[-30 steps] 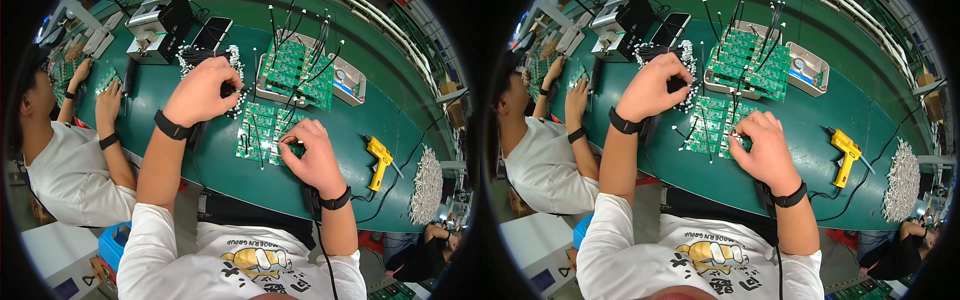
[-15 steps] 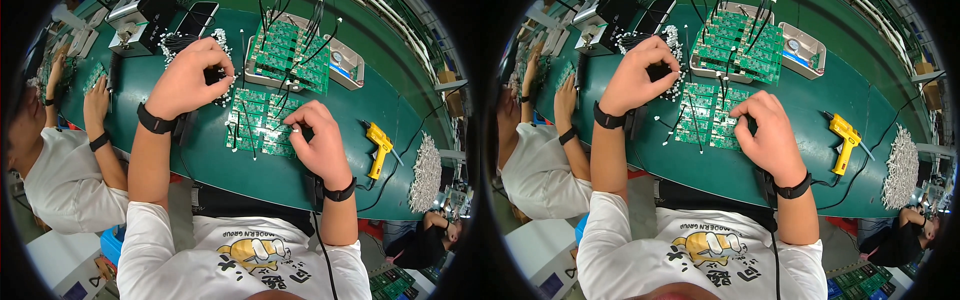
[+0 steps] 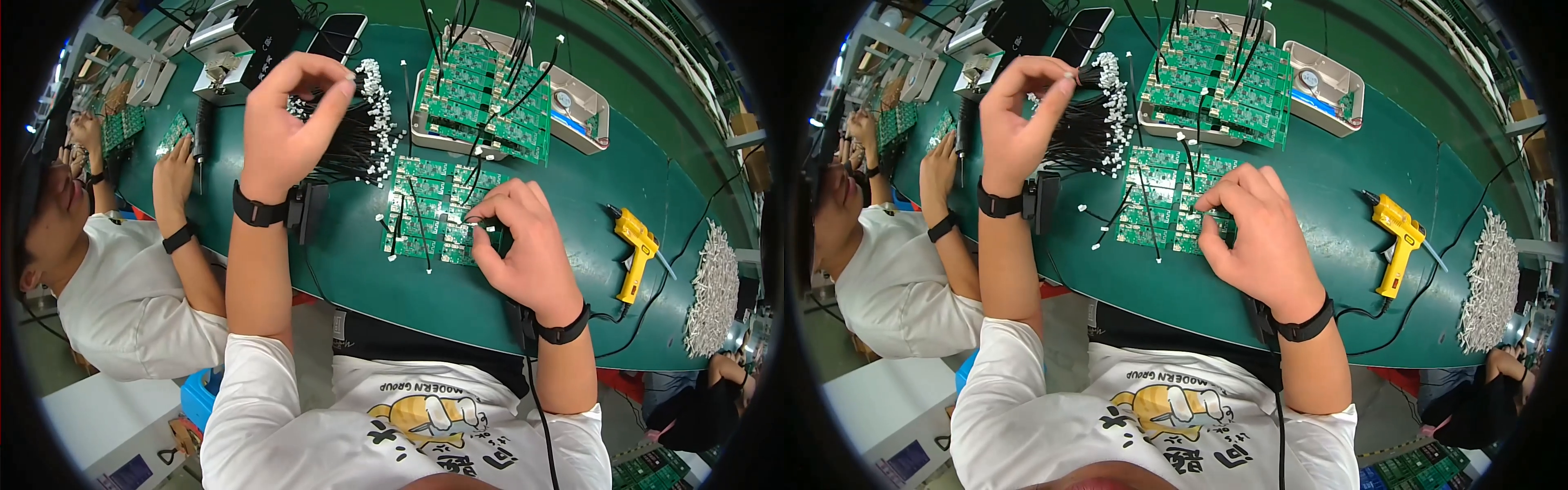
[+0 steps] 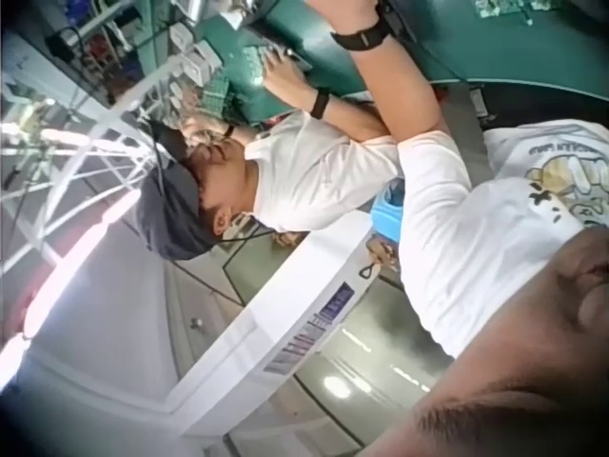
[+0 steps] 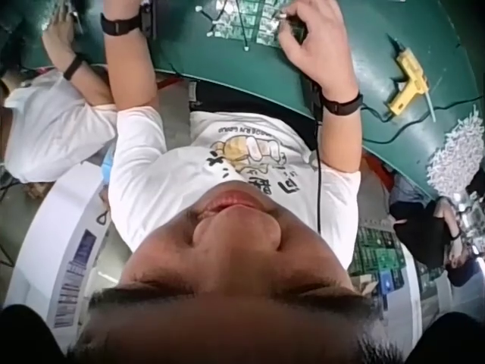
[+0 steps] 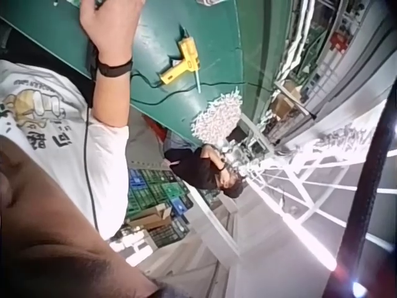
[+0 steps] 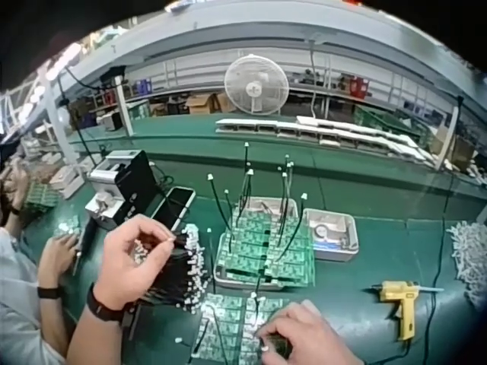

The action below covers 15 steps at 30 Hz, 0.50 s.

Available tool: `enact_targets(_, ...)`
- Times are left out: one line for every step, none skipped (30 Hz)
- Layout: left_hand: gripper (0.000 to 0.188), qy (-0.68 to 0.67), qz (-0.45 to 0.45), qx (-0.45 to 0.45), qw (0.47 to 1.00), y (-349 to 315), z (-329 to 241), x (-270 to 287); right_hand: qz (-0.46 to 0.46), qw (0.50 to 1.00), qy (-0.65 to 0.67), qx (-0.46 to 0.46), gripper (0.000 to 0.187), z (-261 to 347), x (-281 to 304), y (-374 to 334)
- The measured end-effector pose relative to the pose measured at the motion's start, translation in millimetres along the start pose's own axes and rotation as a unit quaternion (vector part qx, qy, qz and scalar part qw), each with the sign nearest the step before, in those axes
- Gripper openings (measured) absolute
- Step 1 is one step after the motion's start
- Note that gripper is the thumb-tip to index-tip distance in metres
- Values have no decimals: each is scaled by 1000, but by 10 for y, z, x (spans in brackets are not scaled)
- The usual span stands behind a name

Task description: The person connects wires to circuit boards, stacks the boards, and then uses a glue gun to secure batteries inside plastic housings.

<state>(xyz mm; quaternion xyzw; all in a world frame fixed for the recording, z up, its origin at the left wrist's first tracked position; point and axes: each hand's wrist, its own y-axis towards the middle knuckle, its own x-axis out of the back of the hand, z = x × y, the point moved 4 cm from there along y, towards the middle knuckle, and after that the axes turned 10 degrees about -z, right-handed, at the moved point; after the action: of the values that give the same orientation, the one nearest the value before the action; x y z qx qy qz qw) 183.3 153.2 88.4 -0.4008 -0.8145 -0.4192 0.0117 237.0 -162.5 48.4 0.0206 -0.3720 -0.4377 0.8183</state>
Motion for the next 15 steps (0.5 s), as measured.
enact_targets(6, -13, -47, 7, 999, -20, 20, 19, -3, 1000, -5, 5, 15, 2, -1, -9)
enact_targets(6, -13, -47, 6, 999, -55, 11, -9, -6, 1000, -11, 11, 15, -1, -3, -22)
enact_targets(5, -53, -85, -9, 995, -73, -46, -19, -8, 1000, -11, 12, 15, -10, -8, -28)
enact_targets(4, -94, -122, -23, 988, -101, -108, -32, -11, 1000, -9, 11, 15, -32, -22, -41)
enact_targets(3, -135, -159, -38, 977, -121, -162, -37, -16, 1000, -8, 10, 15, -54, -26, -48)
enact_targets(3, -137, -158, -42, 977, -151, -191, -66, -21, 1000, -8, 9, 15, -65, -17, -52)
enact_targets(4, -134, -162, -40, 977, -196, -206, -96, -24, 1000, -10, 9, 15, -63, -4, -53)
enact_targets(5, -133, -166, -39, 976, -240, -212, -128, -25, 1000, -7, 7, 15, -62, -3, -53)
enact_targets(5, -132, -169, -36, 976, -271, -229, -152, -27, 1000, -4, 3, 14, -59, -5, -54)
enact_targets(5, -137, -166, -37, 976, -272, -301, -167, -27, 1000, -2, -2, 14, -62, -10, -66)
enact_targets(6, -108, -56, -23, 992, -259, -381, -251, -31, 1000, -5, -6, 14, -64, -7, -61)
enact_targets(6, -78, 55, -10, 995, -252, -453, -339, -42, 999, 3, 10, 13, -48, 7, -33)
enact_targets(7, -46, 163, 6, 986, -300, -489, -427, -50, 998, 12, 27, 12, -16, 29, -18)
enact_targets(7, -50, 165, 9, 985, -321, -481, -450, -57, 997, 20, 44, 11, 10, 40, -13)
enact_targets(7, -66, 195, 16, 978, -346, -460, -491, -55, 998, 18, 39, 11, 17, 34, -16)
